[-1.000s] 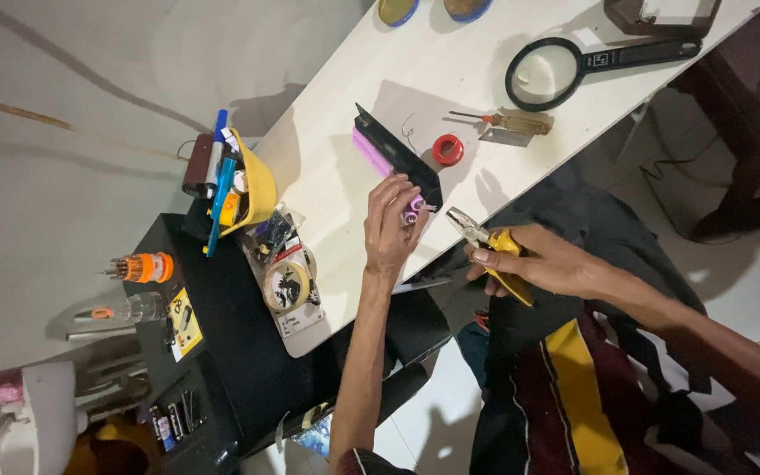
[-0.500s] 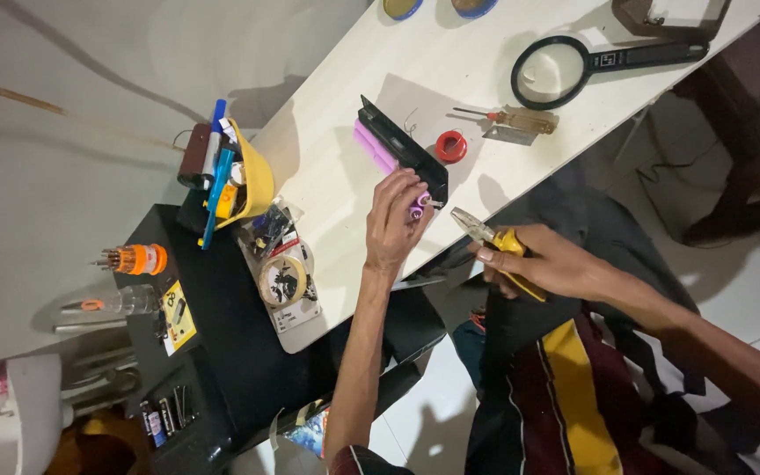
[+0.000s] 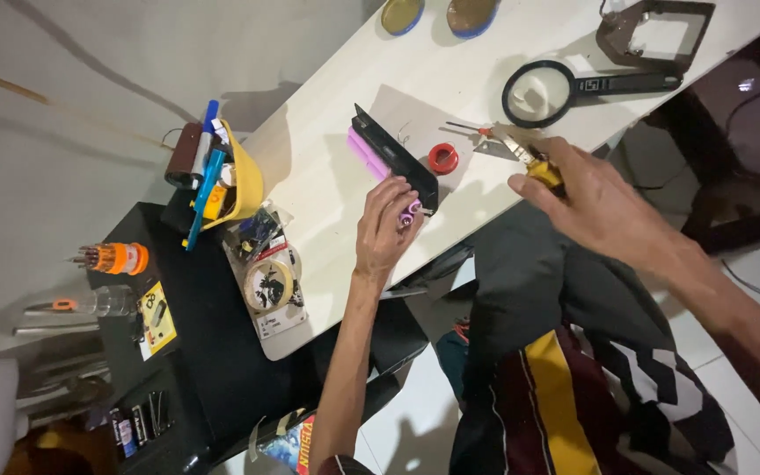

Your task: Soldering interconnect wires onto a lithium-ion battery pack and trimming them with pliers.

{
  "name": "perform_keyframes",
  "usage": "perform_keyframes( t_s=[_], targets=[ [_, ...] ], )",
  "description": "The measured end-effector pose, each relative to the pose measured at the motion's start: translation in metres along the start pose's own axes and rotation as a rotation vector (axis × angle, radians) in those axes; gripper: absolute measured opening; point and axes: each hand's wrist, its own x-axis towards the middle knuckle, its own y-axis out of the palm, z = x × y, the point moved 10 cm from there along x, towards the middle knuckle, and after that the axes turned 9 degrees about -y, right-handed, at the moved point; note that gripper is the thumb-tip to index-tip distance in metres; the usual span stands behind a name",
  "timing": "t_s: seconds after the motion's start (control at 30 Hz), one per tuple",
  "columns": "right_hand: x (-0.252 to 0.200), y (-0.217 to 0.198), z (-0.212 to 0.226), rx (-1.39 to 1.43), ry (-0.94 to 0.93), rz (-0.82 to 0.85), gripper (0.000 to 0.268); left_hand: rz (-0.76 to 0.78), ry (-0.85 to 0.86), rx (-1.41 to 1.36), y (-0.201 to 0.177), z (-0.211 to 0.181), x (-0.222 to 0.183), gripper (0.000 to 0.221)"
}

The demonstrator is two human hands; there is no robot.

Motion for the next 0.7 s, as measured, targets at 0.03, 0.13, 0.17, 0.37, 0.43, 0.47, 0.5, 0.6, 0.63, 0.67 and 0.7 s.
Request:
perform_keyframes(
  t_s=[0.03, 0.13, 0.17, 0.37, 0.43, 0.47, 0.5, 0.6, 0.63, 0.67, 0.7],
  targets=[
    [0.000, 0.003, -0.006, 0.000, -0.004, -0.001, 0.062, -0.002, 0.002, 0.004, 0.001, 0.003, -0.005, 0.026],
    [0.000, 0.005, 0.005, -0.082, -0.257, -0.062, 0.062, -0.048, -0.079, -0.048, -0.003, 0.017, -0.011, 0.028],
    [-0.002, 0.011, -0.001, -0.076, -0.217, -0.041, 0.050, -0.077, -0.080, -0.049, -0.008, 0.016, -0.010, 0.027],
    [-0.003, 0.032, -0.009, -0.183, -0.161, -0.040, 0.044, -0.120, -0.110, -0.069, -0.013, 0.018, -0.010, 0.025],
    [-0.001, 0.032, -0.006, -0.213, -0.128, -0.038, 0.046, -0.139, -0.111, -0.075, -0.015, 0.019, -0.010, 0.024],
    [0.001, 0.032, -0.005, -0.253, -0.121, -0.037, 0.046, -0.149, -0.118, -0.067, -0.016, 0.019, -0.010, 0.024],
    [0.001, 0.032, -0.004, -0.294, -0.112, -0.035, 0.047, -0.159, -0.126, -0.062, -0.017, 0.019, -0.010, 0.024],
    [0.007, 0.038, -0.003, -0.402, -0.223, -0.038, 0.057, -0.273, -0.132, -0.053, -0.022, 0.019, -0.006, 0.022],
    [0.010, 0.042, -0.008, -0.402, -0.223, -0.039, 0.057, -0.272, -0.131, -0.053, -0.021, 0.019, -0.007, 0.022],
    [0.012, 0.046, -0.005, -0.494, -0.297, -0.059, 0.055, -0.265, -0.137, -0.058, -0.020, 0.021, -0.008, 0.023],
    [0.014, 0.051, -0.003, -0.586, -0.372, -0.081, 0.054, -0.258, -0.143, -0.062, -0.019, 0.022, -0.008, 0.023]
  ],
)
